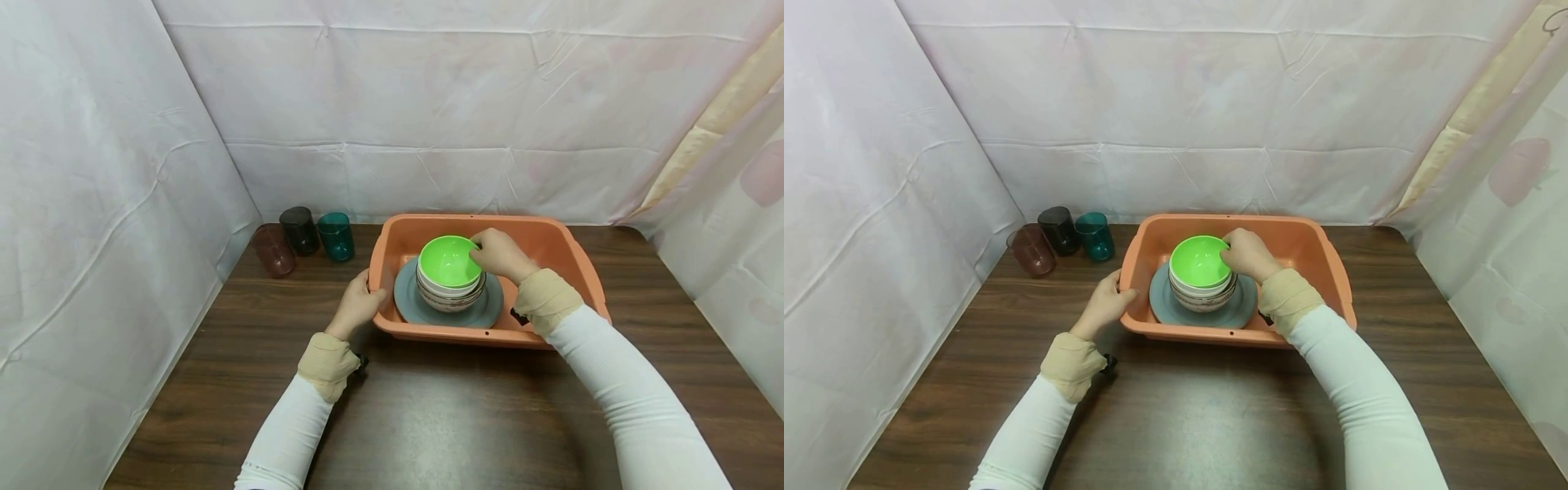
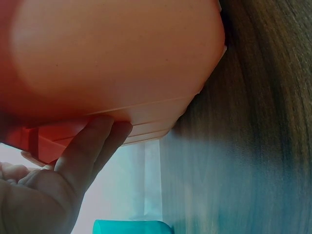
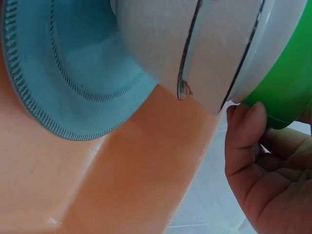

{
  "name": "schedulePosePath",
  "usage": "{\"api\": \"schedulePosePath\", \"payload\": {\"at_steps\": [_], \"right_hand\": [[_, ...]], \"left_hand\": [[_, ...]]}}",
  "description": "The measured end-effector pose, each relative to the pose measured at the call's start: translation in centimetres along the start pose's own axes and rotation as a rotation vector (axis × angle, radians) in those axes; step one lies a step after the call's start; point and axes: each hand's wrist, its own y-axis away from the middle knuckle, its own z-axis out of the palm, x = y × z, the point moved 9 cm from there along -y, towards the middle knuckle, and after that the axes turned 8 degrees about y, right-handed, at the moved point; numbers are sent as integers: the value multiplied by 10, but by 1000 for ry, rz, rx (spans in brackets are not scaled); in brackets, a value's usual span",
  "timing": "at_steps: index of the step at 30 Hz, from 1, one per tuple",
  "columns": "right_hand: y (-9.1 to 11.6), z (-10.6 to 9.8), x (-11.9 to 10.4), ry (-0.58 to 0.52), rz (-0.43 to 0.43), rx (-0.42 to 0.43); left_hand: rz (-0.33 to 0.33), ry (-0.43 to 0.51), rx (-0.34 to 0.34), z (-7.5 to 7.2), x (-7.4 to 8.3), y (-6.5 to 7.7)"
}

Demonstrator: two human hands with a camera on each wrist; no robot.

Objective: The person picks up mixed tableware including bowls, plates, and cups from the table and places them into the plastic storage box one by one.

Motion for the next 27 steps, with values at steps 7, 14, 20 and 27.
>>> {"api": "schedulePosePath", "payload": {"at_steps": [7, 14, 20, 27], "right_hand": [[-13, 16, 23, 3, 41, -15], [17, -5, -20, -58, -67, 2], [32, -20, -41, -82, -62, -14], [69, -56, -81, -62, 70, -59]], "left_hand": [[3, 30, 14, -3, -21, -16], [-42, 14, 23, -4, -47, -34], [16, -3, 14, 0, 2, 3], [-26, 18, 31, -5, -36, -24]]}}
